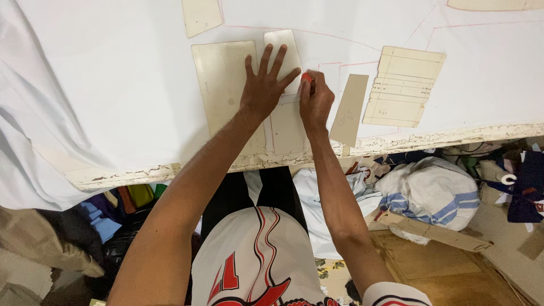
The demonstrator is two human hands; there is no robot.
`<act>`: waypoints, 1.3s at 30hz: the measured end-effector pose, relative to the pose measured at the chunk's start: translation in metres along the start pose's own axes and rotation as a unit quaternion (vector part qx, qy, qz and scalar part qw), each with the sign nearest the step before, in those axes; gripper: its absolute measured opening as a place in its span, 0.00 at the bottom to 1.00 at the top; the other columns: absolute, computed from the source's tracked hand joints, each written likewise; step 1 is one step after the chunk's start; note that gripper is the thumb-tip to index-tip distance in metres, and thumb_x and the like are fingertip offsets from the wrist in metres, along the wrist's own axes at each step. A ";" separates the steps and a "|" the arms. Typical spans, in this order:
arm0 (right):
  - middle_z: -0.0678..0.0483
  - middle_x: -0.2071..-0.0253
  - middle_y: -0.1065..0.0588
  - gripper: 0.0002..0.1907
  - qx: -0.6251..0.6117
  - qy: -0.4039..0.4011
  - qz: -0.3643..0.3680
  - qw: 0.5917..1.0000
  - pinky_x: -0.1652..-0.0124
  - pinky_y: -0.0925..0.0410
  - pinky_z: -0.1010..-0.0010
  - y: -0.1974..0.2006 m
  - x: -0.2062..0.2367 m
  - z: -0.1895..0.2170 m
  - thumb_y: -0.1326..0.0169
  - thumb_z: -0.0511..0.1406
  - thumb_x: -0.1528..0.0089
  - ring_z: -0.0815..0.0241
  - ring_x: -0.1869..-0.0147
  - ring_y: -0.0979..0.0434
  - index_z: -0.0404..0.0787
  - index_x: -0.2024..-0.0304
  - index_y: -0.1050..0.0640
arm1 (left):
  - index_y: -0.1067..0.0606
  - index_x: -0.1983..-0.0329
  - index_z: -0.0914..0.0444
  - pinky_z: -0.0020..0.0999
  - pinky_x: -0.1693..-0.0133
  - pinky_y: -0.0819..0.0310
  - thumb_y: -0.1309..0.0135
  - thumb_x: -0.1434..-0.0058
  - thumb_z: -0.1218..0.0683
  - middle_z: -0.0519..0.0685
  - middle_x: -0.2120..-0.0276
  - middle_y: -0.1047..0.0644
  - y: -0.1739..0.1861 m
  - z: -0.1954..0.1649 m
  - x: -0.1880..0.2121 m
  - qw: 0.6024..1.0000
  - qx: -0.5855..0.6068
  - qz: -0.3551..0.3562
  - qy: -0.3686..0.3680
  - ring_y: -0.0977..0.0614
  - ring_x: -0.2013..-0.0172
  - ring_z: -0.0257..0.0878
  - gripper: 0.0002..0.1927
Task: The person uses a piece of chalk to trace around several cardboard pattern templates laid onto a large sheet of white fabric on a cutting table.
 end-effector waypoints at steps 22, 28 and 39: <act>0.48 0.71 0.21 0.03 0.063 -0.025 0.082 0.994 0.72 0.35 0.69 0.016 -0.027 0.001 0.45 0.29 0.30 0.61 0.73 0.25 0.33 0.57 0.21 | 0.34 0.26 0.38 0.76 0.38 0.50 0.37 0.39 0.50 0.56 0.23 0.52 -0.006 -0.001 0.001 1.000 0.017 0.017 -0.001 0.50 0.26 0.59 0.38; 0.50 0.66 0.21 0.08 0.004 0.031 0.053 0.998 0.71 0.28 0.75 0.008 -0.033 0.006 0.45 0.28 0.32 0.67 0.68 0.21 0.32 0.51 0.22 | 0.34 0.27 0.37 0.73 0.35 0.51 0.36 0.39 0.50 0.54 0.22 0.53 -0.002 0.002 0.002 0.999 0.035 -0.004 0.009 0.53 0.25 0.56 0.37; 0.48 0.66 0.21 0.07 0.071 0.065 0.056 0.994 0.71 0.30 0.71 -0.004 -0.040 0.010 0.44 0.26 0.33 0.63 0.67 0.22 0.34 0.53 0.20 | 0.38 0.25 0.36 0.69 0.33 0.52 0.36 0.39 0.46 0.52 0.22 0.54 -0.002 0.007 0.002 0.998 0.055 0.022 0.013 0.54 0.24 0.54 0.40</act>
Point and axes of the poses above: each hand's wrist, its own x-axis away from the middle knuckle, its own y-axis out of the back of the hand, z = x × y, the point moved 9 cm from there along -x, towards the middle knuckle
